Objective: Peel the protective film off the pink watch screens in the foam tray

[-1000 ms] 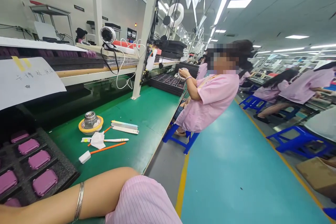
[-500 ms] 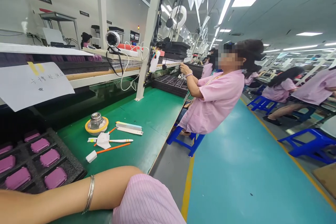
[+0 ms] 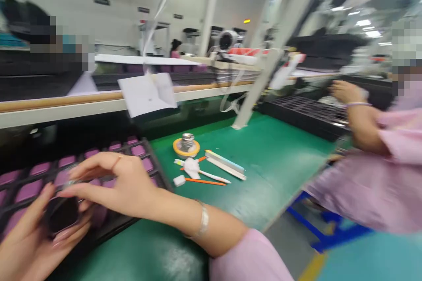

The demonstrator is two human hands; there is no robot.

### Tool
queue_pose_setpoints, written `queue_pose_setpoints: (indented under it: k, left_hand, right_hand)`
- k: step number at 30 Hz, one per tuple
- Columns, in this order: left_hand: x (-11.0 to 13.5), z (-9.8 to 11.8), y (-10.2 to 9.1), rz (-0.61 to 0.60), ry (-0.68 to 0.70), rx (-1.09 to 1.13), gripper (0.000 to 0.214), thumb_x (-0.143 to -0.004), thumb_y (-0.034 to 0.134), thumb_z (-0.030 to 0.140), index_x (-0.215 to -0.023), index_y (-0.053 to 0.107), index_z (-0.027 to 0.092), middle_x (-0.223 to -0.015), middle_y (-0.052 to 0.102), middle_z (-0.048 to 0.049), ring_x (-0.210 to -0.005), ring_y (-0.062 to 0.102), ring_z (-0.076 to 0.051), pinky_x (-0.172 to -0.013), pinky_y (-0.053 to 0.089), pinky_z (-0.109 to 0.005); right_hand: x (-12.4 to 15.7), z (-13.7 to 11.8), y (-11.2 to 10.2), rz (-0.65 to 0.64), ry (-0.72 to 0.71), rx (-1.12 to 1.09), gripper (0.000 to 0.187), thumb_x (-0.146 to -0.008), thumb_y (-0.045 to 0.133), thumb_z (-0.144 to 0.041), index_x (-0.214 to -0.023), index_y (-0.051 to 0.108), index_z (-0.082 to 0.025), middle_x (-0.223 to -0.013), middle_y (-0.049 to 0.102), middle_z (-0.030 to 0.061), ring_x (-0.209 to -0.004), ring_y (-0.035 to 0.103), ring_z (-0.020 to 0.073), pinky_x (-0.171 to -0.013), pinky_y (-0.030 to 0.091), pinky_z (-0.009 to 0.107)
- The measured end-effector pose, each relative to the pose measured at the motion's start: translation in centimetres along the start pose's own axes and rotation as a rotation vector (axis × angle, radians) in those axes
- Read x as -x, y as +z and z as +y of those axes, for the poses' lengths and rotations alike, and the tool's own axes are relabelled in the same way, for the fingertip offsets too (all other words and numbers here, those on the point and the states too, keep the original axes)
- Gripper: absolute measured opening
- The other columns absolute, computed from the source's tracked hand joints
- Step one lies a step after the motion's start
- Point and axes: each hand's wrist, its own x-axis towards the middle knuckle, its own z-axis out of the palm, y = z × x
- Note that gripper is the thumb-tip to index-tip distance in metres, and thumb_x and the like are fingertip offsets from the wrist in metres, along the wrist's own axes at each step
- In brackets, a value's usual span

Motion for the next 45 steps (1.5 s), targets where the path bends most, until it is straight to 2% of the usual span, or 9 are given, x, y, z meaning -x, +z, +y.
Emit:
queue_pose_setpoints:
  k: [2,3,5,10,23,35,39,42,45]
  left_hand:
    - [0.9,0.1,0.2,-0.130,-0.006,-0.006,0.033,-0.086,0.073,0.045,-0.088,0.069,0.013,-0.067,0.058,-0.0006,-0.047,0.045,-0.007,-0.049,0.046,-0.020]
    - [1.0,0.1,0.4,-0.130,0.001,-0.005,0.039,-0.085,0.074,0.051,-0.086,0.069,0.012,-0.071,0.061,-0.0022,-0.046,0.045,-0.005,-0.049,0.045,-0.018]
    - [0.9,0.2,0.7,-0.160,-0.015,0.008,0.049,-0.080,0.075,0.059,-0.082,0.070,0.011,-0.072,0.064,-0.0038,-0.042,0.042,-0.003,-0.044,0.039,-0.016]
    - [0.8,0.2,0.4,-0.220,-0.049,-0.004,0.061,-0.073,0.075,0.069,-0.085,0.073,0.009,-0.075,0.068,-0.0067,-0.039,0.038,-0.001,-0.043,0.032,-0.017]
    - [1.0,0.1,0.3,-0.340,-0.011,-0.009,0.060,-0.076,0.071,0.070,-0.085,0.072,0.010,-0.074,0.066,-0.0063,-0.042,0.037,-0.003,-0.044,0.026,-0.020]
    - [1.2,0.1,0.3,-0.310,-0.020,-0.056,0.065,-0.078,0.066,0.074,-0.095,0.075,0.011,-0.077,0.068,-0.0081,-0.043,0.035,-0.003,-0.045,0.028,-0.019]
    - [1.1,-0.1,0.2,-0.307,-0.024,-0.034,0.060,-0.080,0.067,0.070,-0.099,0.074,0.013,-0.082,0.068,-0.0075,-0.048,0.038,-0.005,-0.045,0.026,-0.018]
    - [1.0,0.0,0.3,-0.350,-0.006,0.020,0.053,-0.083,0.069,0.065,-0.089,0.073,0.013,-0.071,0.060,-0.0023,-0.046,0.037,-0.003,-0.047,0.024,-0.018]
    - [1.1,0.2,0.3,-0.377,-0.001,0.029,0.053,-0.084,0.068,0.064,-0.087,0.074,0.011,-0.075,0.063,-0.0051,-0.044,0.038,-0.002,-0.047,0.022,-0.019]
  right_hand:
    - [0.2,0.6,0.0,-0.083,-0.113,0.089,0.051,-0.064,0.092,-0.028,-0.108,0.068,-0.018,-0.111,0.073,0.0065,-0.107,0.071,0.0198,-0.099,0.058,0.032]
    - [0.3,1.0,0.1,-0.122,-0.141,0.135,0.064,-0.061,0.094,-0.031,-0.116,0.065,-0.018,-0.116,0.071,0.0087,-0.111,0.069,0.0213,-0.101,0.056,0.034]
    - [0.5,1.6,0.5,-0.179,-0.173,0.183,0.071,-0.062,0.094,-0.031,-0.125,0.061,-0.020,-0.123,0.068,0.0105,-0.117,0.066,0.0223,-0.103,0.055,0.036]
    - [1.0,1.8,0.9,-0.224,-0.182,0.255,0.056,-0.074,0.087,-0.036,-0.123,0.063,-0.025,-0.118,0.072,0.0088,-0.113,0.069,0.0248,-0.099,0.058,0.040]
    - [1.1,1.4,0.8,-0.234,-0.222,0.311,0.055,-0.077,0.085,-0.033,-0.126,0.061,-0.027,-0.118,0.072,0.0079,-0.111,0.070,0.0247,-0.097,0.060,0.039]
    - [1.2,1.0,0.8,-0.256,-0.208,0.329,0.054,-0.081,0.081,-0.033,-0.129,0.058,-0.029,-0.121,0.071,0.0088,-0.114,0.068,0.0267,-0.097,0.060,0.043]
    - [1.5,0.8,1.2,-0.252,-0.173,0.325,0.047,-0.086,0.074,-0.032,-0.130,0.058,-0.025,-0.123,0.069,0.0099,-0.114,0.067,0.0245,-0.097,0.060,0.039]
    - [1.5,0.8,1.2,-0.195,-0.126,0.306,0.035,-0.094,0.061,-0.023,-0.129,0.059,-0.026,-0.126,0.068,0.0085,-0.118,0.066,0.0216,-0.102,0.057,0.037]
    - [1.4,0.6,0.6,-0.010,-0.059,0.179,0.036,-0.098,0.055,-0.016,-0.131,0.058,-0.028,-0.133,0.066,0.0063,-0.124,0.065,0.0200,-0.108,0.055,0.037]
